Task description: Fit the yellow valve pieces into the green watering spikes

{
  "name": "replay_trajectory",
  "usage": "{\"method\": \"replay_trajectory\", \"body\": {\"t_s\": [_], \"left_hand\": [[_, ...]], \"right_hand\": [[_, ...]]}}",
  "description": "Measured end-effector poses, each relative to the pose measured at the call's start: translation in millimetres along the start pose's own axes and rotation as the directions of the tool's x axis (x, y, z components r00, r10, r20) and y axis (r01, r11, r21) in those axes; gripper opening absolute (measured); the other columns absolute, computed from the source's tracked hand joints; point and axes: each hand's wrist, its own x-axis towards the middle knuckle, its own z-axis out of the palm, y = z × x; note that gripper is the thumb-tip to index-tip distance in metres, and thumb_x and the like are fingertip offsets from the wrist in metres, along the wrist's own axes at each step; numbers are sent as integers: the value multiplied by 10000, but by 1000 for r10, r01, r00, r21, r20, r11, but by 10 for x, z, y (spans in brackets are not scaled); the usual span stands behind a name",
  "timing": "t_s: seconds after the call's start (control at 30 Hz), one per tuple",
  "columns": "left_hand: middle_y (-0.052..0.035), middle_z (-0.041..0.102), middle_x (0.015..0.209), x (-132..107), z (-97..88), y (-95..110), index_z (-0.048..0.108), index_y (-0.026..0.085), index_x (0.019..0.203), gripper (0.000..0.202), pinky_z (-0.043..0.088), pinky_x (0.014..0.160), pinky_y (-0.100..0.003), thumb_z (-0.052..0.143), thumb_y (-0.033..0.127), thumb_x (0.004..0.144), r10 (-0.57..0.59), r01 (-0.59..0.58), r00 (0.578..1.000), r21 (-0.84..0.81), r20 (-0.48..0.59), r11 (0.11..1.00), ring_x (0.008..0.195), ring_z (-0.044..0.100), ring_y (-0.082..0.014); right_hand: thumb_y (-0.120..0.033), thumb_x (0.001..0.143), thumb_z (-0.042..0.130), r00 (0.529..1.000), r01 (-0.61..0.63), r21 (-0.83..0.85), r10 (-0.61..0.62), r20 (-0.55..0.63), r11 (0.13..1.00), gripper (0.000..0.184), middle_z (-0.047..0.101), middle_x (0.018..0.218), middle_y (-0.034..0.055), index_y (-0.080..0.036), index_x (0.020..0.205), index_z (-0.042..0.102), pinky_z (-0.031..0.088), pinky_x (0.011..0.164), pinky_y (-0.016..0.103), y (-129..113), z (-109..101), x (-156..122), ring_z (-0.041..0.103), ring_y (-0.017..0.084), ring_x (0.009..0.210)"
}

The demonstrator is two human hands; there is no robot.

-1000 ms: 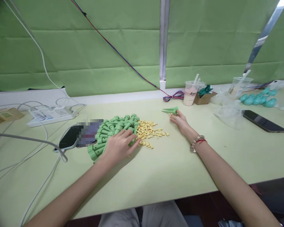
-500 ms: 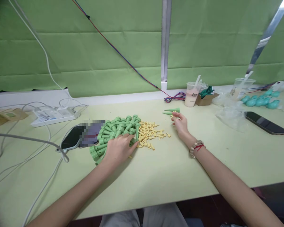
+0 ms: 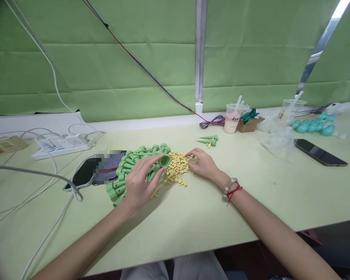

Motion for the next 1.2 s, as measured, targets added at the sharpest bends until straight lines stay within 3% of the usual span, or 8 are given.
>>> {"method": "replay_trajectory", "body": {"t_s": [0.13, 0.3, 0.4, 0.5, 0.77, 1.0, 1.2], "left_hand": [[-60, 649, 1061, -22, 41, 4, 542, 196, 1156, 322, 472, 825, -296, 531, 197, 834, 5, -4, 1000, -40, 6, 999, 992, 580, -177], [-74, 621, 1097, -96, 118, -6, 431, 207, 1279, 458, 466, 834, -282, 506, 125, 835, 234, -232, 970, -48, 66, 972, 985, 575, -169], [-94, 605, 1064, -123, 150, -23, 326, 196, 1358, 543, 472, 798, -276, 492, 135, 845, 298, -298, 952, -7, 76, 955, 959, 573, -177], [-93, 586, 1012, -116, 158, -33, 286, 204, 1380, 580, 481, 740, -268, 506, 159, 845, 294, -295, 955, 21, 42, 955, 893, 570, -174], [-81, 569, 944, -93, 141, 0, 477, 168, 1203, 410, 475, 718, -258, 576, 215, 808, 310, -310, 950, 13, 30, 951, 833, 551, -163], [-95, 602, 985, -79, 137, -50, 446, 166, 1147, 301, 491, 753, -306, 469, 282, 870, 217, -213, 976, -86, 35, 973, 925, 570, -189], [-101, 634, 972, -105, 189, -80, 369, 188, 1130, 399, 511, 680, -306, 586, 251, 801, 214, -220, 976, -233, -49, 947, 922, 615, -196]], "right_hand": [[-221, 746, 570, 995, 81, -75, -76, 67, 994, 247, 648, 976, 68, -202, 983, 635, 434, 830, 366, -12, 38, -13, 575, 218, 918], [-225, 792, 549, 997, 23, -111, -16, 69, 994, 176, 677, 896, 59, -190, 930, 652, 443, 759, 341, 21, 57, -10, 581, 204, 845], [-198, 791, 553, 997, 20, -76, -14, 78, 997, 163, 675, 872, 54, -191, 919, 653, 447, 731, 317, 37, 76, -8, 579, 186, 819], [-171, 781, 564, 998, 31, -55, -28, 56, 998, 147, 665, 835, 53, -184, 898, 654, 447, 709, 302, 43, 100, -7, 576, 175, 794], [-163, 767, 581, 999, 19, -39, -18, 38, 999, 159, 651, 807, 46, -181, 913, 643, 454, 684, 292, 15, 106, -5, 578, 170, 763], [-252, 805, 569, 999, -2, -40, 3, 37, 999, 180, 665, 883, 58, -185, 959, 636, 460, 730, 309, -6, 91, -3, 589, 180, 815], [-305, 804, 578, 996, -21, -94, 29, 88, 995, 213, 694, 957, 56, -207, 978, 653, 455, 784, 348, -6, 97, -4, 602, 207, 876]]}}
